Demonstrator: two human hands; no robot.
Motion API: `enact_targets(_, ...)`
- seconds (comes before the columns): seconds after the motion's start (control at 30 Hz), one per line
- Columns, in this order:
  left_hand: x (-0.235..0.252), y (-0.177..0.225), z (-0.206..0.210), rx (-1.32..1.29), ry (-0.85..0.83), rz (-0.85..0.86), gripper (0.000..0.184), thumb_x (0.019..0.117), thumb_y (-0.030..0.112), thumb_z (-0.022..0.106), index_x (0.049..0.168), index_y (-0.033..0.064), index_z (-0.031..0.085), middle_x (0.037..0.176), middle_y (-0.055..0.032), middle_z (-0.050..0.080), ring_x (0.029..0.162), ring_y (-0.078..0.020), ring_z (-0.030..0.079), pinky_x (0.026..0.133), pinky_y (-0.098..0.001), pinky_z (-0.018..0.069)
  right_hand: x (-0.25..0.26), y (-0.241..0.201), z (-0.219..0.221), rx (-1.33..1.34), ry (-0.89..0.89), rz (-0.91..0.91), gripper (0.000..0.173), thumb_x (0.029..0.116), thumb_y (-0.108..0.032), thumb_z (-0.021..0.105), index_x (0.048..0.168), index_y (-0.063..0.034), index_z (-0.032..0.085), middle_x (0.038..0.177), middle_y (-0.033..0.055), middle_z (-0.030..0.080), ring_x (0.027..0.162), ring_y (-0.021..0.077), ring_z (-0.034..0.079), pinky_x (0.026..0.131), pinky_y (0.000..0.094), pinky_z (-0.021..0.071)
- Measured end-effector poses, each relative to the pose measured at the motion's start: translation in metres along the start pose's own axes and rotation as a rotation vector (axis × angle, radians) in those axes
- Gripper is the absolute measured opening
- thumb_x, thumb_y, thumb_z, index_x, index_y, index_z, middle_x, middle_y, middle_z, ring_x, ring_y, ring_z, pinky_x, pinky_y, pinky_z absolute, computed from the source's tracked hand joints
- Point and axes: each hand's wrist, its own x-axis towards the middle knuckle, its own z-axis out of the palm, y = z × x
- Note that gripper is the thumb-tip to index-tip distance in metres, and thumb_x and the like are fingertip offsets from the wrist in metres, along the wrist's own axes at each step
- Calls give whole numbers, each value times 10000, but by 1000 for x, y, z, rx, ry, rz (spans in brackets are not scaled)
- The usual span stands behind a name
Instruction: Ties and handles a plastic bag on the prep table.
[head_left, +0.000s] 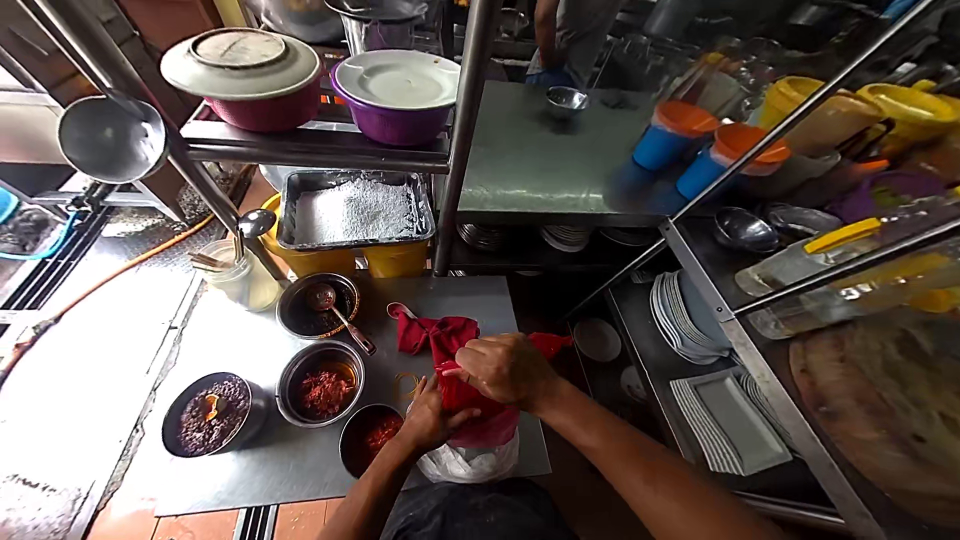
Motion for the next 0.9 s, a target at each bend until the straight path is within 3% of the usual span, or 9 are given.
enact_targets(0.07,0,46,-27,-205,193,120,333,942,307,697,1118,25,721,1114,-108,714,1116,-190,656,1049,-429,493,1,3,2,21,11,-19,293,980,-232,581,724,-99,630,625,13,569,552,162,597,456,315,461)
enact_targets(0.17,7,59,-22,-131,314,211,160,927,131,668,1001,6,736,1005,-134,724,1027,-238,675,968,-454,516,4,4,-3,47,-4,-42,255,991,-180,582,769,-77,651,653,49,613,586,195,635,485,345,486)
enact_targets(0.33,6,-46,47,266,-4,29,476,1019,408,541,1259,23,686,1321,-216,650,1333,-381,544,1183,-547,344,-7,-5,2,102,0,-7,359,1017,-260,560,708,-88,620,594,20,539,530,170,578,452,327,450)
enact_targets(0.47,0,-8,17,130,-71,10,667,959,602,579,1328,51,651,1405,-156,610,1422,-288,462,1247,-502,242,-2,2,-4,88,41,33,392,1021,-321,582,703,-95,617,595,17,530,533,165,575,449,317,442)
enact_targets(0.53,5,29,-6,-238,108,39,500,857,418,797,1161,33,697,1111,-67,732,1108,-131,678,1042,-372,533,4,8,-6,98,45,13,367,1009,-288,595,705,-84,615,613,36,557,567,186,602,481,338,466)
enact_targets(0.63,16,59,-26,-373,111,-64,113,918,121,689,990,42,725,877,-9,712,855,-57,673,839,-326,565,8,4,-9,60,143,11,301,982,-305,634,772,-96,691,703,42,607,671,216,618,552,364,490)
enact_targets(0.73,28,46,-28,-555,179,-87,124,978,117,648,1062,50,709,925,-24,729,885,-91,694,845,-335,587,-5,19,-46,98,337,284,452,968,-510,642,1175,-121,743,1150,68,728,1157,237,651,1038,455,509)
enact_targets(0.83,24,42,-32,-720,249,-125,181,967,142,690,1121,48,687,985,-54,736,924,-131,704,866,-348,593,-60,44,-38,516,463,768,771,852,-415,780,1445,-13,495,1408,155,584,1314,245,550,1076,434,489)
enact_targets(0.9,23,48,-38,-689,230,-85,282,910,177,749,1155,54,683,1007,-53,745,942,-141,713,878,-356,601,-95,44,1,788,247,1032,797,756,-279,883,1420,-23,524,1357,139,619,1254,236,596,1048,473,523)
